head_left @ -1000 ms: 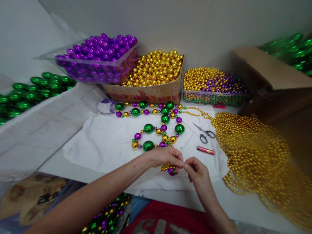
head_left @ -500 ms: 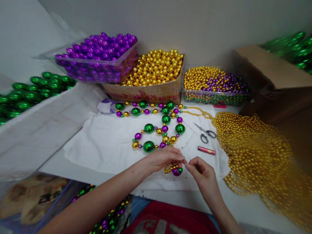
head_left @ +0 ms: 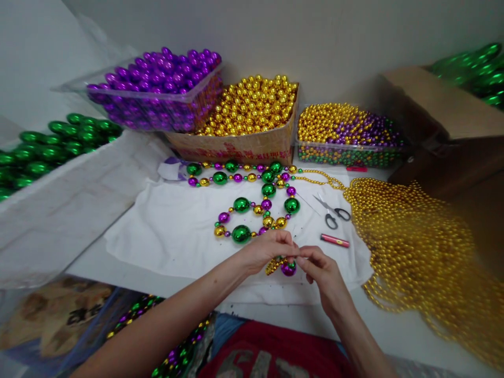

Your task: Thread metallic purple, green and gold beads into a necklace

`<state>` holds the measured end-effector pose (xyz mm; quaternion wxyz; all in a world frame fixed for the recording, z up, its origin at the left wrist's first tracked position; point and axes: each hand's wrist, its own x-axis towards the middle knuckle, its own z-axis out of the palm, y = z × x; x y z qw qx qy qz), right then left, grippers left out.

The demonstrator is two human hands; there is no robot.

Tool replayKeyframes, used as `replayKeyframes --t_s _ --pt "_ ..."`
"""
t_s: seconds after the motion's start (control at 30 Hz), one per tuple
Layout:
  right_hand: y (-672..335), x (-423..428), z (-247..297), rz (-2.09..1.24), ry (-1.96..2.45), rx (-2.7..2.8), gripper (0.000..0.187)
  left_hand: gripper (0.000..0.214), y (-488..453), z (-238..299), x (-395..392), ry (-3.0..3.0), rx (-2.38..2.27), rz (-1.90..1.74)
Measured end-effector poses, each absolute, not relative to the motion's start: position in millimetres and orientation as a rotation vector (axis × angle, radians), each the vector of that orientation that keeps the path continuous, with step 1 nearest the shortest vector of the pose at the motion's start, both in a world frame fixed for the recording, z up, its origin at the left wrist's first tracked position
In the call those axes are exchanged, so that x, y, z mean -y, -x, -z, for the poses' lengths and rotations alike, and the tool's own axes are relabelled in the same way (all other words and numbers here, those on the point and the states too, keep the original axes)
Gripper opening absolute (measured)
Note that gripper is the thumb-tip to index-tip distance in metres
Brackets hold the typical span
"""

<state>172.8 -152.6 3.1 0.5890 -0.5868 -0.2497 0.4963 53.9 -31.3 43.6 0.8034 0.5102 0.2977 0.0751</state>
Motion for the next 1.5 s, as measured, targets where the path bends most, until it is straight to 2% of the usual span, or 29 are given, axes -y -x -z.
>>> replayKeyframes --t_s 0.23,0.37,0.5,0.67,0.8,1.2,1.5 --pt "-155.6 139.3 2.0 -1.164 1.302 0.488 0.015 0.024 -50.8 -48.5 28.9 -1.254 -0.634 -0.186" --pt "-147.7 141.8 1.3 -1.009 1.333 0.534 0.009 0.010 -49.8 -44.8 32.9 -1.762 -0.667 -0.339" --pt "-143.5 143.0 -3.6 -0.862 1.380 0.603 0.008 0.013 -51.8 -34.4 44.2 -2.110 -0.728 -0.535" --pt "-149.0 138.8 -2.9 -0.942 1.369 0.635 0.014 0.010 -49.0 -24.8 55.5 -2.033 -0.811 -0.739" --pt "-155.7 135.8 2.4 -1.084 1.330 0.575 0.023 0.011 -43.1 -22.4 56.9 -2.010 -0.860 -0.761" --pt "-152.0 117.8 -2.2 -1.290 1.181 0.540 0.012 0.013 -34.8 -15.9 48.8 -1.778 -0.860 -0.787" --pt "-171.1 126.6 -0.6 -1.602 0.913 0.253 0.021 0.012 -29.1 -7.6 49.3 -1.492 -0.695 -0.718"
